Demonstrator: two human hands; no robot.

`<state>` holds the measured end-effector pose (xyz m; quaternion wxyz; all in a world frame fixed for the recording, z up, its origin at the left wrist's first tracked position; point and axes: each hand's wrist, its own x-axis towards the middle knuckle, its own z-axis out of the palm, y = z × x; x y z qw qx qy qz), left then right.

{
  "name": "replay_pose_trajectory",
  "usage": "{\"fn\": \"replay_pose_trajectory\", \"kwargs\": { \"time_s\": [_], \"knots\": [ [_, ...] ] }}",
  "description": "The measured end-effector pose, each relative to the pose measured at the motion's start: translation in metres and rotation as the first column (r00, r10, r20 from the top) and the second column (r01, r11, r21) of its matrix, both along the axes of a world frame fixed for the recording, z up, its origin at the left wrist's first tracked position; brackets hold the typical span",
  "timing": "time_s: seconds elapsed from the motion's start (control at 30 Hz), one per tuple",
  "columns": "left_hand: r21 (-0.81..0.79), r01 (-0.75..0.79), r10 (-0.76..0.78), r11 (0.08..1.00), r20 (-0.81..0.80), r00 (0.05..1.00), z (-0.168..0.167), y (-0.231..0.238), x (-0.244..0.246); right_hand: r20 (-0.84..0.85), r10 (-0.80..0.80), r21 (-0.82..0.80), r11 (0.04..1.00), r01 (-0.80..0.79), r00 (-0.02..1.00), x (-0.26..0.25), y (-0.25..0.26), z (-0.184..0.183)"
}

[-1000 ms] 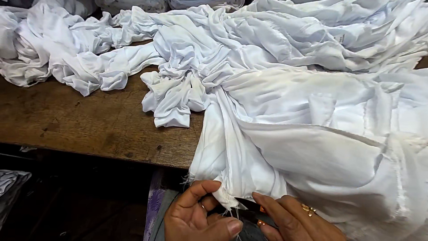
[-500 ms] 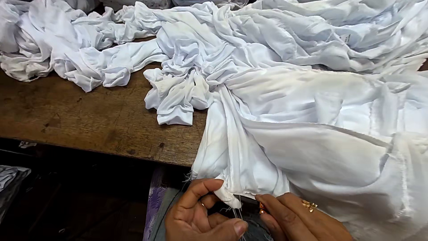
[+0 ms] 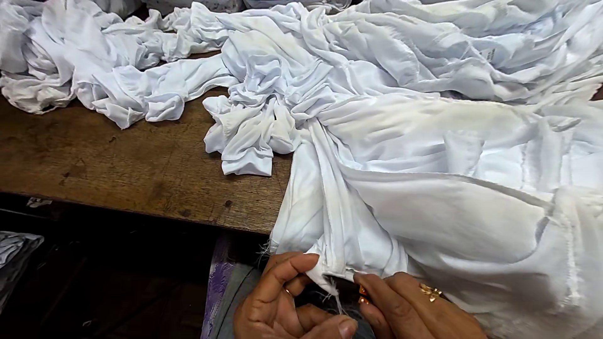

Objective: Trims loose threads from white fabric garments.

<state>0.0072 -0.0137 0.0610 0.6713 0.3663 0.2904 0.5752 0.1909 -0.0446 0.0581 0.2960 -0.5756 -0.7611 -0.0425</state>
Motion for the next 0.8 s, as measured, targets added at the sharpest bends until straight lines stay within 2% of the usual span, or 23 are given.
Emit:
{"fn": "replay_pose_trajectory", "kwargs": {
  "time_s": [0.1, 0.2, 0.3, 0.4, 0.6, 0.8],
  "knots": [
    [-0.01, -0.003, 0.003, 1.0, -0.012, 1.0, -0.003, -0.001, 0.0, 0.0, -0.008, -0.022, 1.0, 0.008, 1.0, -0.001, 0.001, -0.002],
    [0.003, 0.01, -0.01, 1.0, -0.01, 1.0, -0.005, -0.001, -0.002, -0.176, 0.019, -0.098, 0.994, -0.037, 0.984, 0.006, 0.003, -0.001],
    [-0.092, -0.049, 0.049, 0.995, -0.007, 0.999, -0.004, 0.004, -0.001, -0.315, 0.031, -0.116, 0.991, -0.071, 0.949, 0.016, 0.005, 0.001],
    [-0.143, -0.079, 0.084, 0.987, 0.027, 0.996, -0.008, 0.01, 0.001, -0.246, 0.054, -0.126, 0.988, -0.087, 0.968, 0.021, 0.004, 0.005],
    [-0.106, -0.081, 0.083, 0.991, 0.014, 0.996, -0.007, 0.009, 0.002, -0.148, 0.077, -0.121, 0.988, -0.095, 0.986, 0.024, 0.002, 0.001],
    [-0.016, -0.087, 0.087, 0.996, 0.01, 0.996, -0.009, 0.013, 0.003, -0.211, 0.096, -0.144, 0.981, -0.127, 0.973, 0.025, 0.009, 0.004]
  ]
}}
